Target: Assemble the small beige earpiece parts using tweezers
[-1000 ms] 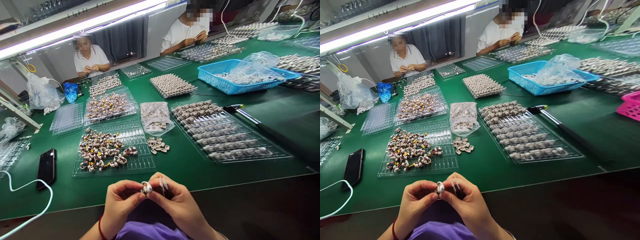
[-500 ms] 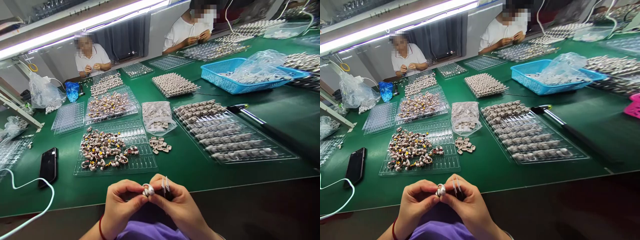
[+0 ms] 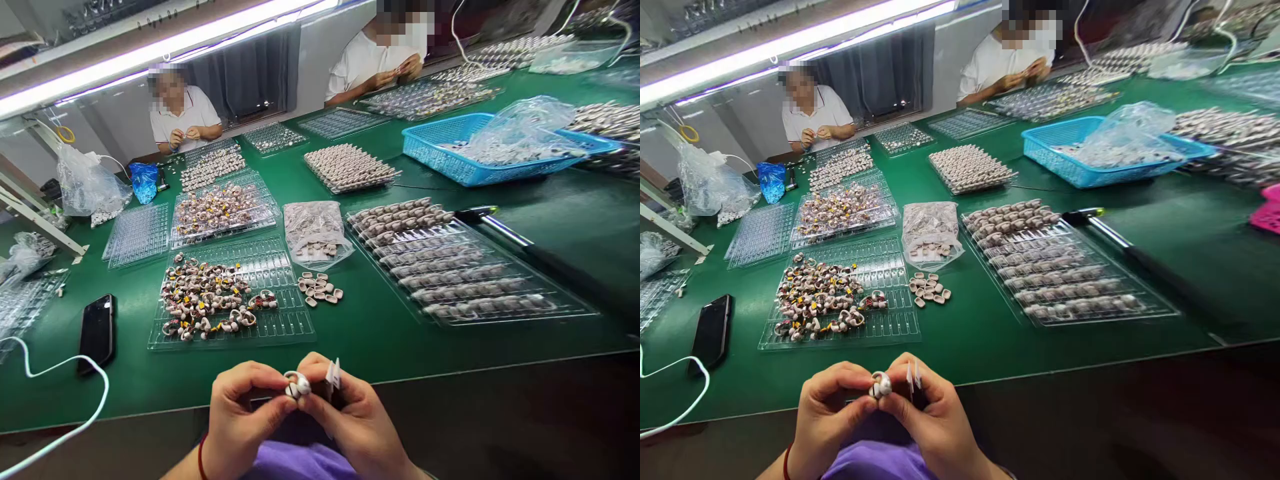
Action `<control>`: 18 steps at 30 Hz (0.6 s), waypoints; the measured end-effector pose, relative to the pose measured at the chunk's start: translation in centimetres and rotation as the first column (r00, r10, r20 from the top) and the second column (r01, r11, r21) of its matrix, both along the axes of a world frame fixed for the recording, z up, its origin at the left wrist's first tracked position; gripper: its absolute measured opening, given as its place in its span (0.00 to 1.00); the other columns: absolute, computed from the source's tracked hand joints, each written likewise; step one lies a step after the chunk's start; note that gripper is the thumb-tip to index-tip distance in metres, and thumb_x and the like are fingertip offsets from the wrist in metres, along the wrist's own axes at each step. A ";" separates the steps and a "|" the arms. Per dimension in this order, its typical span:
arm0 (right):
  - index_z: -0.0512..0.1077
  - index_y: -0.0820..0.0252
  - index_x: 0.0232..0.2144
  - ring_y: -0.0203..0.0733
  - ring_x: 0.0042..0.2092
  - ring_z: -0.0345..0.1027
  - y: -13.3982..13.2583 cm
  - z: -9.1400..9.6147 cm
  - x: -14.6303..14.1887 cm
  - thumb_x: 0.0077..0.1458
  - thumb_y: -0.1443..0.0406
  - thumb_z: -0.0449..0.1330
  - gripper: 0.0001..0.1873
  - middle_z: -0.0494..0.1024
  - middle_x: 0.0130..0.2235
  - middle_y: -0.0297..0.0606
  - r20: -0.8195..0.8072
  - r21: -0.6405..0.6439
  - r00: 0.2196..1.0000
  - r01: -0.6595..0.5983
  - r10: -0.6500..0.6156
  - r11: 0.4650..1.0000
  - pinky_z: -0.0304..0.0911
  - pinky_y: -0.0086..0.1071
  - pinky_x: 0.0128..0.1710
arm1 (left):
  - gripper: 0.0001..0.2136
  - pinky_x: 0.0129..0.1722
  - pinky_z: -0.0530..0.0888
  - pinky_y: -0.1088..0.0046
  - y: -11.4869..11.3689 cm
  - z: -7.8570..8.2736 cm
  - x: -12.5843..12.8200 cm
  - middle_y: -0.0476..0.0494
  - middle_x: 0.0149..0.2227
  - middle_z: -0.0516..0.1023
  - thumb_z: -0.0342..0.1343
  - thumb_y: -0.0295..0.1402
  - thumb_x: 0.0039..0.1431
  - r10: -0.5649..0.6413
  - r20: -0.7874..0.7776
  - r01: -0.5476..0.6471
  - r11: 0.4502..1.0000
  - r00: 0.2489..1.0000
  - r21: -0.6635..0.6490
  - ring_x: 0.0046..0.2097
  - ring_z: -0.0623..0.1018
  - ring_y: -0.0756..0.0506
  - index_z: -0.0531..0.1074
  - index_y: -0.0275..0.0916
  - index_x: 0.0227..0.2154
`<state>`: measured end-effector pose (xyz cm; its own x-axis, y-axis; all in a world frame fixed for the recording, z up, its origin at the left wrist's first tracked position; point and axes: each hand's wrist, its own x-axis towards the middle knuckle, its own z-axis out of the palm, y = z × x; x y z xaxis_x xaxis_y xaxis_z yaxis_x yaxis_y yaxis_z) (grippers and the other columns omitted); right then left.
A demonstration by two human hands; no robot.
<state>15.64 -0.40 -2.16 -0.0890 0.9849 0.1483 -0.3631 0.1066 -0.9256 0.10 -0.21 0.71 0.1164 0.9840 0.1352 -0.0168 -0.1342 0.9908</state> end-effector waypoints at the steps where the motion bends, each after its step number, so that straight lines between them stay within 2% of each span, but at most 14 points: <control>1: 0.79 0.54 0.28 0.35 0.27 0.62 0.0 0.0 0.0 0.52 0.60 0.68 0.06 0.70 0.26 0.33 -0.005 0.001 1.000 -0.008 0.008 1.000 0.60 0.26 0.26 | 0.05 0.31 0.77 0.76 0.0 -0.1 0.0 0.42 0.28 0.83 0.68 0.27 0.47 -0.002 0.005 0.002 1.000 1.000 0.019 0.30 0.81 0.46 0.82 0.39 0.30; 5: 0.80 0.53 0.28 0.35 0.27 0.64 0.2 -0.2 0.4 0.51 0.61 0.69 0.04 0.72 0.26 0.34 -0.017 -0.004 0.999 -0.033 0.033 0.999 0.61 0.27 0.27 | 0.06 0.30 0.77 0.77 0.2 -0.4 0.0 0.43 0.28 0.83 0.69 0.27 0.47 -0.006 0.027 0.004 0.998 1.000 0.060 0.30 0.80 0.47 0.82 0.41 0.30; 11: 0.82 0.55 0.26 0.34 0.25 0.65 0.5 0.4 1.2 0.51 0.61 0.68 0.06 0.72 0.25 0.35 0.053 -0.021 0.994 -0.099 0.100 0.995 0.60 0.27 0.25 | 0.07 0.29 0.76 0.79 0.1 -0.6 0.0 0.46 0.27 0.82 0.69 0.27 0.47 -0.017 0.035 0.013 0.994 0.999 0.109 0.29 0.80 0.49 0.83 0.43 0.30; 15: 0.80 0.59 0.22 0.34 0.25 0.65 0.5 1.0 1.3 0.49 0.62 0.69 0.08 0.72 0.24 0.35 0.082 -0.043 0.988 -0.129 0.132 0.991 0.59 0.27 0.24 | 0.04 0.27 0.75 0.79 0.0 -0.7 0.1 0.47 0.25 0.81 0.67 0.26 0.50 -0.033 0.056 0.026 0.992 0.998 0.121 0.25 0.78 0.50 0.82 0.43 0.28; 18: 0.77 0.60 0.20 0.34 0.25 0.65 0.5 1.0 1.1 0.49 0.63 0.70 0.10 0.72 0.24 0.35 0.043 -0.056 0.989 -0.142 0.144 0.988 0.60 0.27 0.25 | 0.04 0.25 0.74 0.79 0.1 -0.7 0.1 0.48 0.24 0.79 0.66 0.25 0.51 -0.041 0.049 0.034 0.990 0.998 0.139 0.24 0.77 0.51 0.82 0.42 0.27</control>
<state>16.72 0.06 -1.12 -0.2352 0.9679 0.0890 -0.3274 0.0073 -0.9449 0.24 -0.13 0.02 0.1423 0.9504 0.2764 -0.0747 -0.2682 0.9605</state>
